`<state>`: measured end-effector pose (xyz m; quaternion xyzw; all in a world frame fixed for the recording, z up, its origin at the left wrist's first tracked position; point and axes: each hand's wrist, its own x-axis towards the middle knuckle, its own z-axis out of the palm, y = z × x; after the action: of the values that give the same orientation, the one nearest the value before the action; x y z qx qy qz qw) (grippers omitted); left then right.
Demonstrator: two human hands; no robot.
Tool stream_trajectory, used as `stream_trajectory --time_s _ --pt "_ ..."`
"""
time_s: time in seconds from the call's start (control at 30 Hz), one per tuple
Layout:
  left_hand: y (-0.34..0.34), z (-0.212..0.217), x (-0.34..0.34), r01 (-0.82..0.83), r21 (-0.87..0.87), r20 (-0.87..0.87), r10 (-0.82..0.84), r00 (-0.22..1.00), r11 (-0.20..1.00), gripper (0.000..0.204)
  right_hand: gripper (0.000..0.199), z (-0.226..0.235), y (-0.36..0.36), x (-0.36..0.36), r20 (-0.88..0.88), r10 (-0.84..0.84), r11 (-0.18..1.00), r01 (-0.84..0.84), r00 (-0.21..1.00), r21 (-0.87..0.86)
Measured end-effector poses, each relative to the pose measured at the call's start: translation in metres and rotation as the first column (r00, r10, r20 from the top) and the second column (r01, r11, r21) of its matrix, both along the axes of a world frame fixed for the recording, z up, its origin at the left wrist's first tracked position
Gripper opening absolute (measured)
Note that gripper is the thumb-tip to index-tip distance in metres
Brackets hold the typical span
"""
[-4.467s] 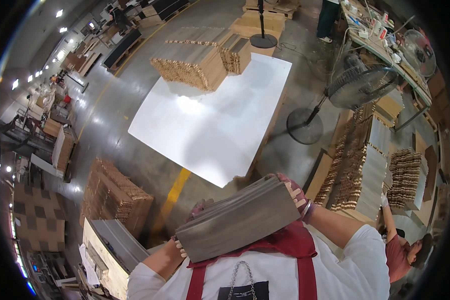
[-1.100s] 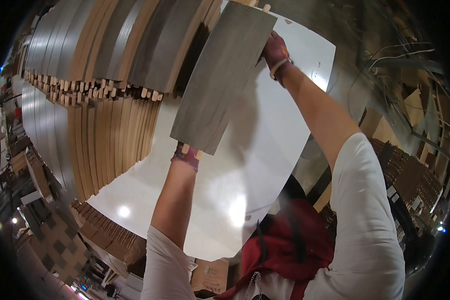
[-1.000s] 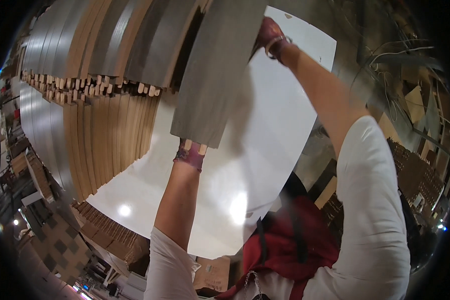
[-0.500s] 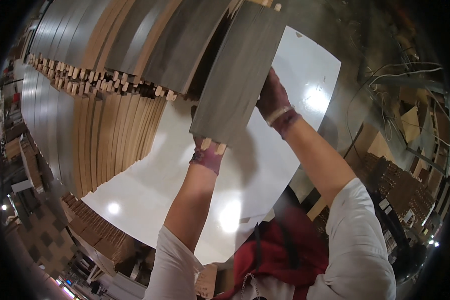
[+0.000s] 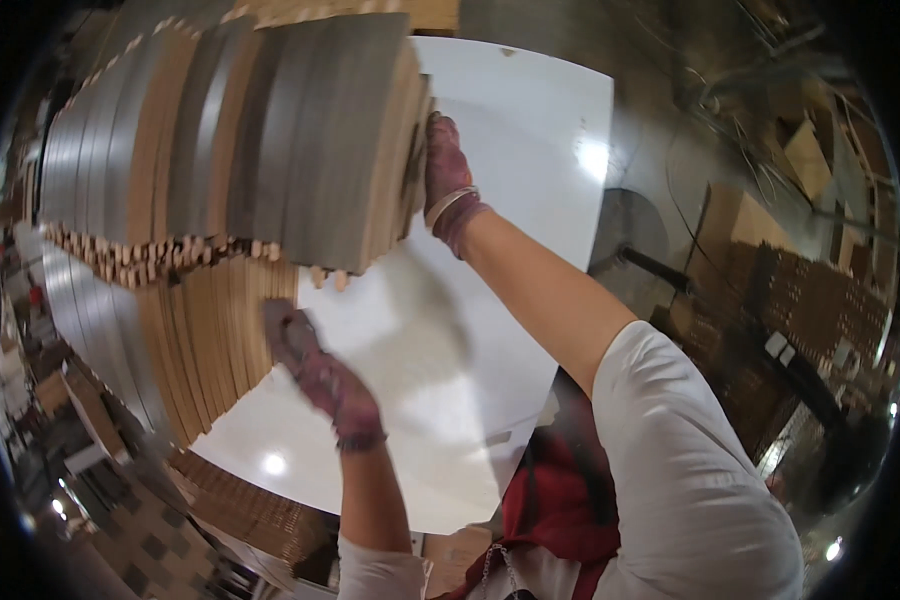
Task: The person sands the sides and edges of small wood blocks using a sanding block, wipes them with a cloth, and stacks them into larger wood assemblies.
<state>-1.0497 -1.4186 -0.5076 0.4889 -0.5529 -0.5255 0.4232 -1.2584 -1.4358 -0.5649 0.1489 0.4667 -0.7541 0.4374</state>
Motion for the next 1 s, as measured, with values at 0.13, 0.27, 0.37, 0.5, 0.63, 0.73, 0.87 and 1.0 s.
stream_trajectory --time_s 0.13,0.27,0.37,0.5,0.63,0.73,0.87,1.0 --pt "-0.032 0.087 -0.072 0.632 -0.480 0.664 -0.220 0.715 0.609 0.063 0.081 -0.035 -0.025 0.013 -0.018 -0.114 0.993 0.113 0.993 -0.031" --pt "-0.050 0.091 -0.111 0.849 -0.211 0.931 -0.166 0.326 0.485 0.066 0.053 -0.054 0.030 -0.004 -0.677 0.269 0.945 -0.051 0.685 0.323" --pt "-0.047 0.080 -0.103 0.851 -0.354 0.918 -0.029 0.395 0.387 0.058 0.027 -0.111 0.149 -0.054 -0.718 0.669 0.698 0.495 -0.192 0.518" --pt "-0.054 0.074 -0.107 0.889 -0.347 0.932 0.005 0.362 0.299 0.055 0.053 -0.147 0.286 -0.062 -0.017 -0.360 0.795 0.316 0.933 0.519" --pt "-0.054 0.069 -0.105 0.881 -0.319 0.920 -0.107 0.376 0.351 0.056 0.065 -0.174 0.301 0.037 0.480 -0.043 0.999 0.040 0.876 0.017" --pt "-0.065 0.061 -0.106 0.894 -0.337 0.893 -0.201 0.403 0.294 0.059 0.062 -0.179 0.290 0.078 0.381 0.087 0.986 -0.135 0.921 0.102" --pt "-0.054 0.074 -0.104 0.891 -0.179 0.954 -0.146 0.260 0.418 0.061 0.061 -0.187 0.288 0.056 0.378 0.189 0.982 -0.186 0.906 -0.043" --pt "-0.055 0.072 -0.104 0.874 -0.217 0.945 -0.131 0.300 0.434 0.061 0.060 -0.195 0.283 0.015 0.340 0.233 0.963 -0.168 0.911 -0.210"
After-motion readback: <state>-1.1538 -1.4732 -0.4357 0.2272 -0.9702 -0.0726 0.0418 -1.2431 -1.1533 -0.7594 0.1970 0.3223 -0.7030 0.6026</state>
